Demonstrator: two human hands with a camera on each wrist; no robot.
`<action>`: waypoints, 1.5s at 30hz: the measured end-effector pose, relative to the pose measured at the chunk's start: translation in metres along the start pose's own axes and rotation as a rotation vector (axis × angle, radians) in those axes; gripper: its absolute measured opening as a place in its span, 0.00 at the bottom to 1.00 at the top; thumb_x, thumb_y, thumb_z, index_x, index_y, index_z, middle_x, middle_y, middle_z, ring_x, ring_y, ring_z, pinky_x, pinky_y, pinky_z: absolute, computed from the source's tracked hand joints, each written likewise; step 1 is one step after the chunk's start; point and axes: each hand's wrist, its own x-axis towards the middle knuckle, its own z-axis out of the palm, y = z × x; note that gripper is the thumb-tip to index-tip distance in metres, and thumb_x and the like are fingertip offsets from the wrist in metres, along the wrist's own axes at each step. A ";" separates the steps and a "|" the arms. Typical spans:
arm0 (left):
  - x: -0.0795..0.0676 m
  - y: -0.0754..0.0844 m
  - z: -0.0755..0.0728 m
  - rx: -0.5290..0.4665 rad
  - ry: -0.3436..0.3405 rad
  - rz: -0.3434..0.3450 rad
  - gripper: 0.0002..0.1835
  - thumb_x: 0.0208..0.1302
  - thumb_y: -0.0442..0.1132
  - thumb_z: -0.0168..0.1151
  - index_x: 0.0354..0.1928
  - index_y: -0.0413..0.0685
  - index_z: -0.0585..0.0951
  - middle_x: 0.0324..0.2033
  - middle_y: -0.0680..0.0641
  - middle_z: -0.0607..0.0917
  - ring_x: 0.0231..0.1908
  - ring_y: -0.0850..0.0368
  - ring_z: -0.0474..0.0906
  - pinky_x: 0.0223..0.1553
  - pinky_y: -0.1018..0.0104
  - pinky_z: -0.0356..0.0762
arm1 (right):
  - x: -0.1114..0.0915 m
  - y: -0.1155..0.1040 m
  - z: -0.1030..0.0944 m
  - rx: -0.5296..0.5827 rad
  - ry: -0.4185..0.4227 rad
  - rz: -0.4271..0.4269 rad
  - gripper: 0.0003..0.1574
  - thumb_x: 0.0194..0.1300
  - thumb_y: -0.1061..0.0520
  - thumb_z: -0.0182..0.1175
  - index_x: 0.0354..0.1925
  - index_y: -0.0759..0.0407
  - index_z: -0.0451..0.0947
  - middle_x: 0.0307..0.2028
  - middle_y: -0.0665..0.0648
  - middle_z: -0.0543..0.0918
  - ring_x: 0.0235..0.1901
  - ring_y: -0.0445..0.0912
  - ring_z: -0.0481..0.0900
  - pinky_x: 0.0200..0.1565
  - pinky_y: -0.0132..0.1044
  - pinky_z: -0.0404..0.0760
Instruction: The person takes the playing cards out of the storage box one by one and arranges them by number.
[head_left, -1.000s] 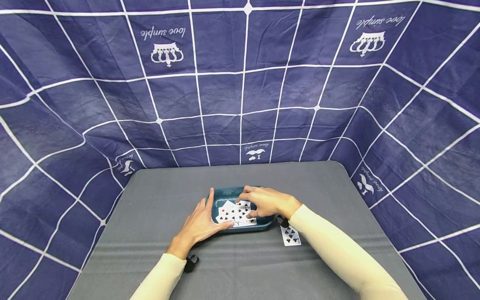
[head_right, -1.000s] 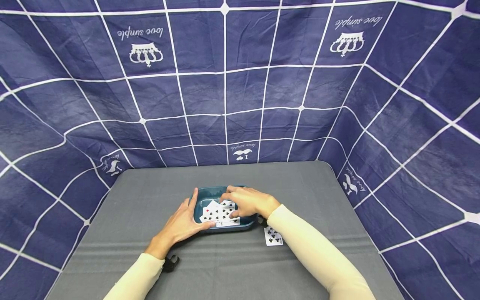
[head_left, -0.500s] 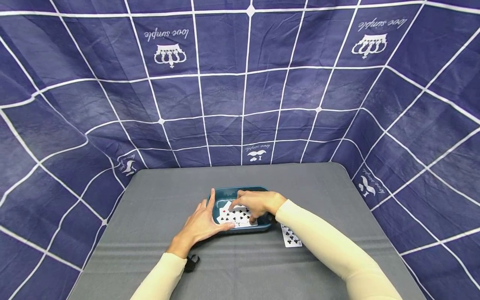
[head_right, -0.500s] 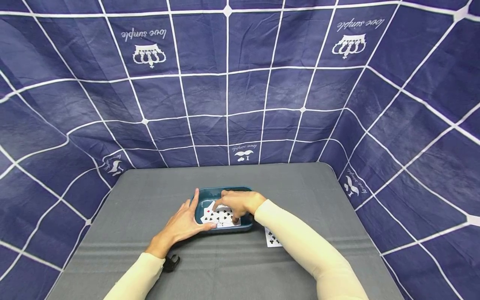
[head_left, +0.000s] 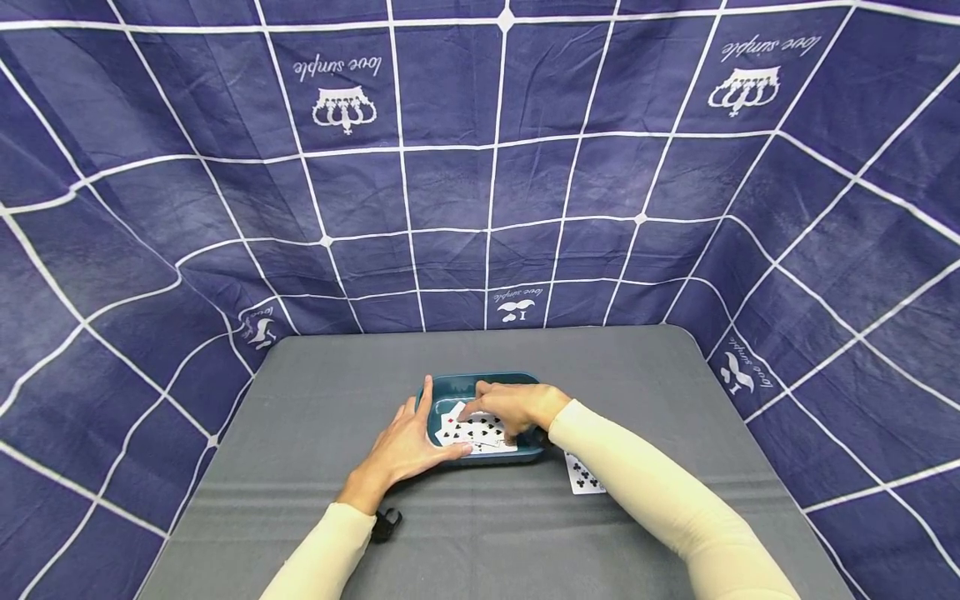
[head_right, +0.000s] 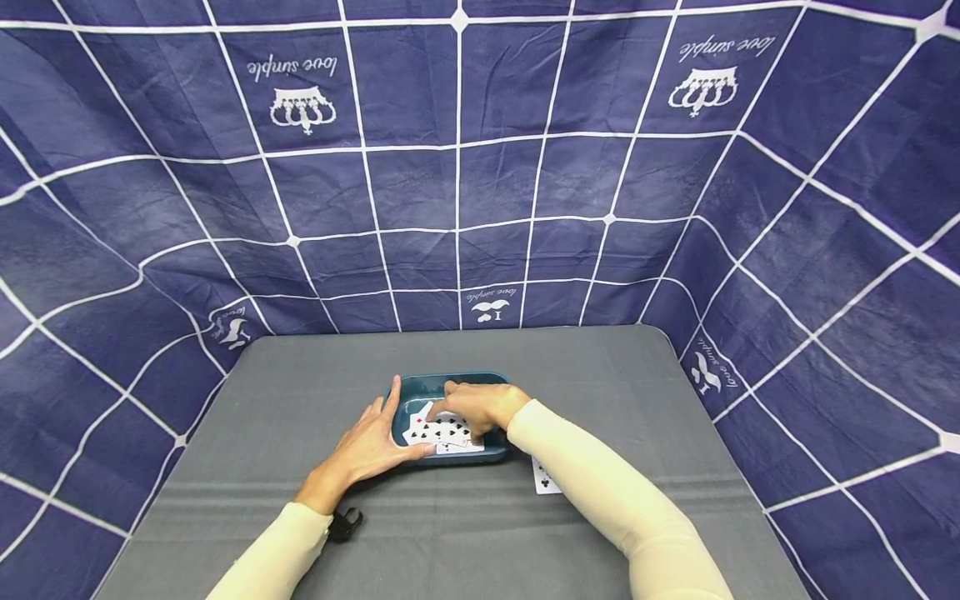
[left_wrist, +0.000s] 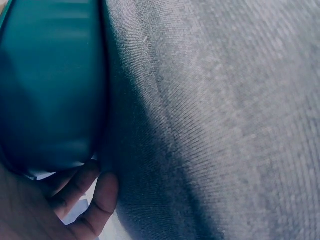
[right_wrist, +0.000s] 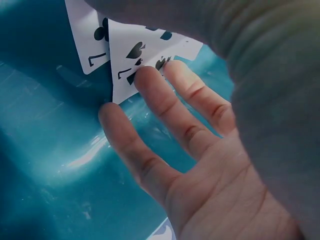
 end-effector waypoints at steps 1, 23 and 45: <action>0.000 0.000 0.000 0.002 -0.002 -0.002 0.85 0.53 0.91 0.73 0.98 0.67 0.34 0.88 0.31 0.68 0.84 0.31 0.72 0.66 0.23 0.84 | 0.000 0.000 0.000 0.000 0.001 -0.001 0.63 0.55 0.61 0.94 0.81 0.29 0.80 0.59 0.50 0.80 0.49 0.40 0.80 0.53 0.35 0.86; -0.001 0.001 -0.001 -0.020 -0.011 -0.018 0.83 0.54 0.91 0.73 0.98 0.65 0.38 0.89 0.28 0.65 0.87 0.29 0.68 0.68 0.19 0.81 | 0.002 -0.003 -0.002 0.015 0.001 0.032 0.62 0.52 0.56 0.96 0.80 0.29 0.81 0.60 0.51 0.80 0.46 0.41 0.81 0.53 0.38 0.88; -0.001 0.000 0.001 -0.026 -0.004 -0.014 0.82 0.55 0.90 0.74 0.98 0.70 0.35 0.89 0.28 0.65 0.86 0.29 0.69 0.68 0.22 0.83 | 0.003 -0.003 -0.002 0.037 0.009 0.077 0.60 0.53 0.52 0.96 0.79 0.33 0.78 0.63 0.49 0.80 0.60 0.43 0.84 0.65 0.42 0.89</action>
